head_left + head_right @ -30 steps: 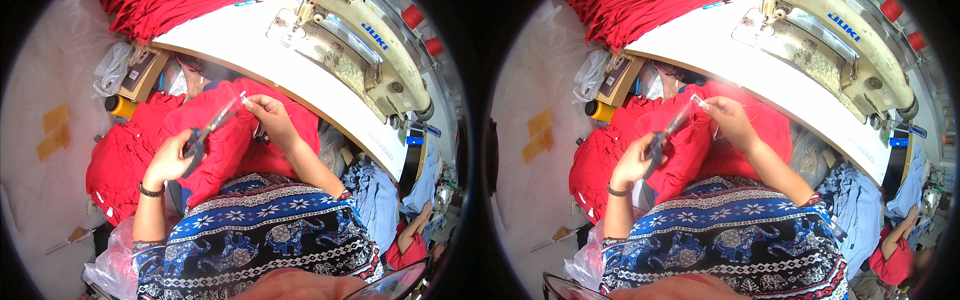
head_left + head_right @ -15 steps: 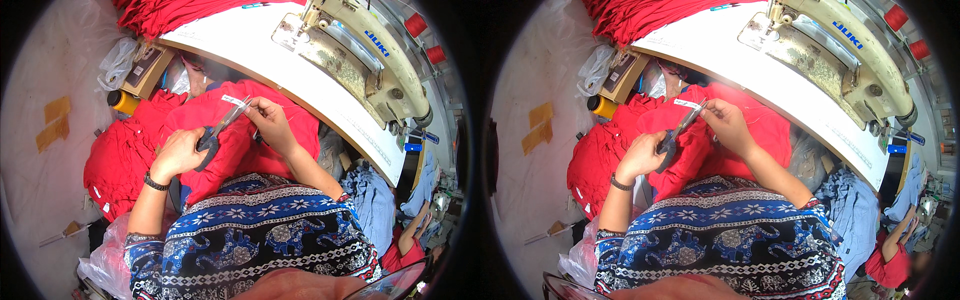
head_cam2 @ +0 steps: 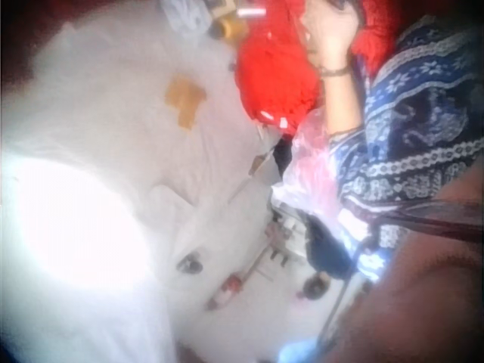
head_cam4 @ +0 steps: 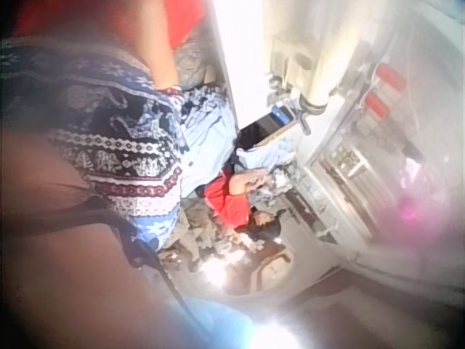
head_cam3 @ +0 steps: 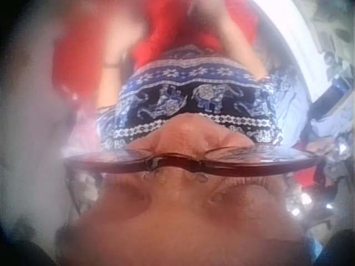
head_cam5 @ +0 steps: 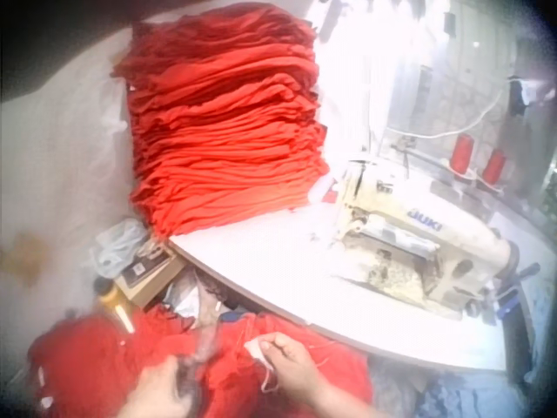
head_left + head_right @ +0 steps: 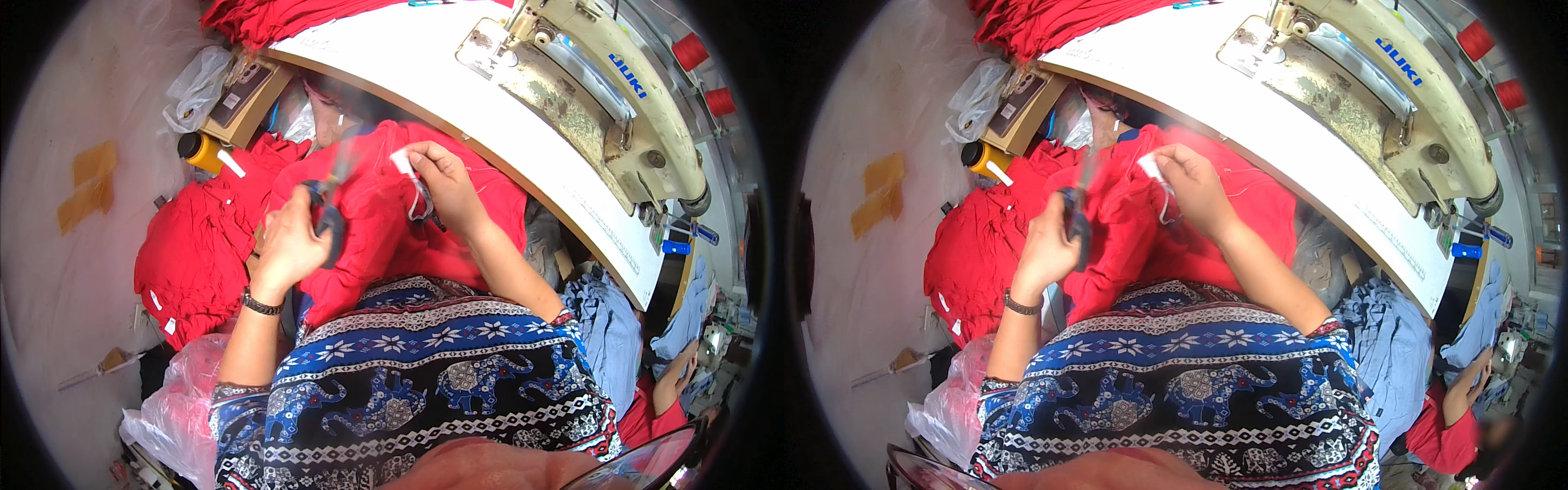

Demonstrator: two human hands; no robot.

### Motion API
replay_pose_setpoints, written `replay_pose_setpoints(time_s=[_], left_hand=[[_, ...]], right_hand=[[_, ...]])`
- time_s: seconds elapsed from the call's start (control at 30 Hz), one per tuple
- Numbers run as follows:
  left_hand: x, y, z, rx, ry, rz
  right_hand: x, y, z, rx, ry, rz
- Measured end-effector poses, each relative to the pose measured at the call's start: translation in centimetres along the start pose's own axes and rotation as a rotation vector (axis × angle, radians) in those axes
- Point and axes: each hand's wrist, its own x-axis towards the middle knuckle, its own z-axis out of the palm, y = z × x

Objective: The person uses shears to cut white tags off the collars of red shirts, handling the shirts one at a time and placing the trimmed shirts back onto a pile.

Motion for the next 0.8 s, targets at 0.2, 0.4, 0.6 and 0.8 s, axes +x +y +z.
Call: replay_pose_setpoints(time_s=[0.2,0.4,0.6,0.8], left_hand=[[-3.2,-1.0,1.8,0.139,-0.116,0.154],[-5.7,0.1,1.1,0.028,-0.264,0.079],[-7.2,0.1,0.7,-0.182,-0.311,0.143],[-7.3,-2.4,3.0,-0.300,-0.188,0.067]], right_hand=[[2.4,1.4,-1.9,-1.220,-0.283,-0.386],[3.9,0.8,-3.1,-0.988,-0.221,-0.530],[4.5,-2.5,-3.5,-0.920,-0.020,-0.422],[5.7,-3.4,-4.1,-0.652,-0.009,-0.449]])
